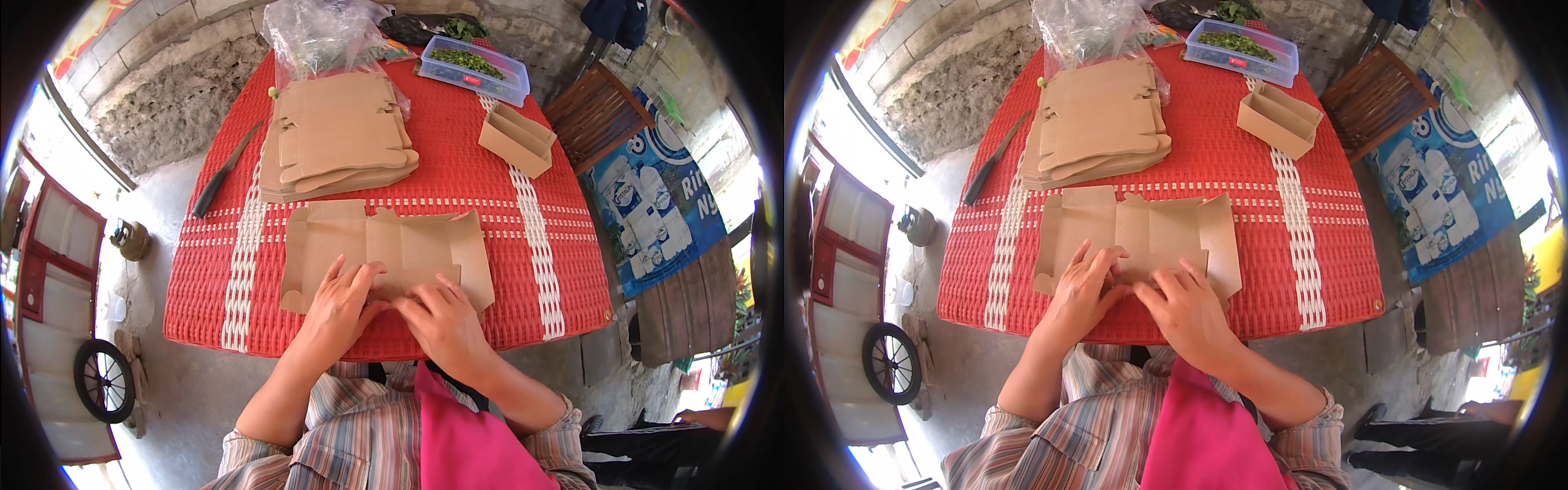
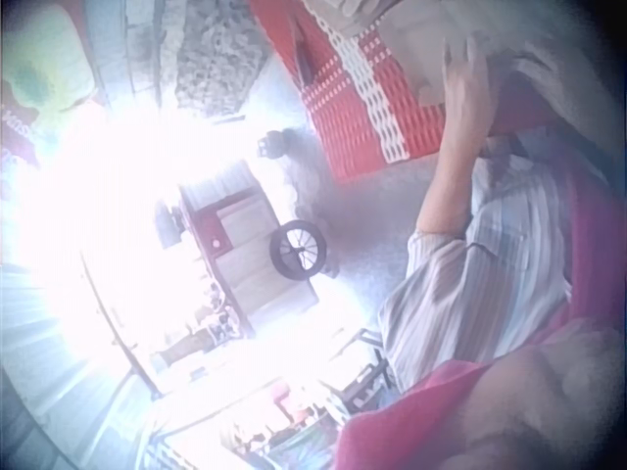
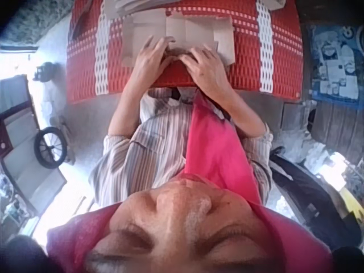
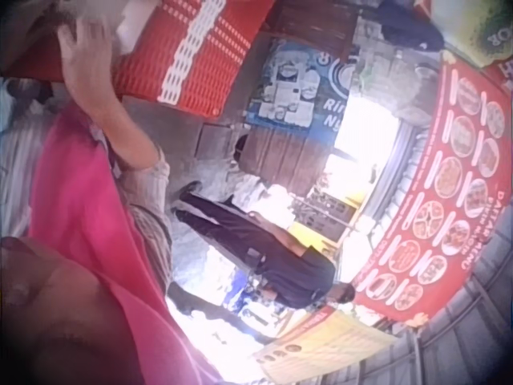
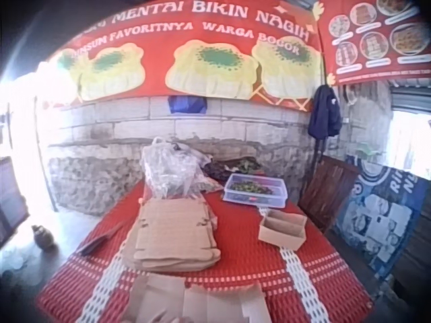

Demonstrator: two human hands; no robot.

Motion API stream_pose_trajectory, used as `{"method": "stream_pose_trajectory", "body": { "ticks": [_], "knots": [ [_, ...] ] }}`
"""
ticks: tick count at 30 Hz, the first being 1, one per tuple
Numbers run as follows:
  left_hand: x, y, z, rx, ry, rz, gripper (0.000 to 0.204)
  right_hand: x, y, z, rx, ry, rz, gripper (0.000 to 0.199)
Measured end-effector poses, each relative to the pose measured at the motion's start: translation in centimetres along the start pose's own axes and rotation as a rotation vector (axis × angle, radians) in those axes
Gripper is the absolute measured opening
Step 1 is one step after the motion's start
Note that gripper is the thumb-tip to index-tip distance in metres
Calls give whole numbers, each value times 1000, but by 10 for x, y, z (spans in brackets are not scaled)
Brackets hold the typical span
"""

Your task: The person assembles flat cardboard sheets into small rectangular boxes by hand. They fold the pre-cut cardboard along the score lines, tuck the side flaps into slots, and secure the structure to form a finished box. The process is repeated for multiple units on a red table.

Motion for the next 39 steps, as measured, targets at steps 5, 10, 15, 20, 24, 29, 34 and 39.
{"method": "stream_pose_trajectory", "body": {
  "ticks": [5,10,15,20,24,29,34,39],
  "knots": [
    [1,-4,3,103,85,19,51,4,7,2,24,18,47,38],
    [7,-6,7,211,228,44,53,1,8,2,-14,-30,57,35],
    [12,-5,4,255,348,155,45,-5,-3,2,-75,-126,-127,26],
    [7,-1,9,112,202,-57,20,-7,-10,2,-90,-72,-28,14],
    [4,3,6,40,39,-96,12,-8,-11,-1,-79,-27,-64,12],
    [3,4,2,59,31,26,21,-4,-15,-4,-103,-24,-116,13],
    [6,4,1,90,61,97,37,5,-3,-2,-1,50,20,30],
    [13,-1,-3,155,73,114,38,5,1,-2,44,109,39,31]
  ]
}}
Point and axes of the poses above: each hand's wrist, its own y-axis away from the middle knuckle, its own z-axis out of the back of the hand, x = y × z, the point moved 4 cm from there along -y, towards the middle knuckle, and after that the axes turned 12 degrees about -y, right-handed, at the moved point
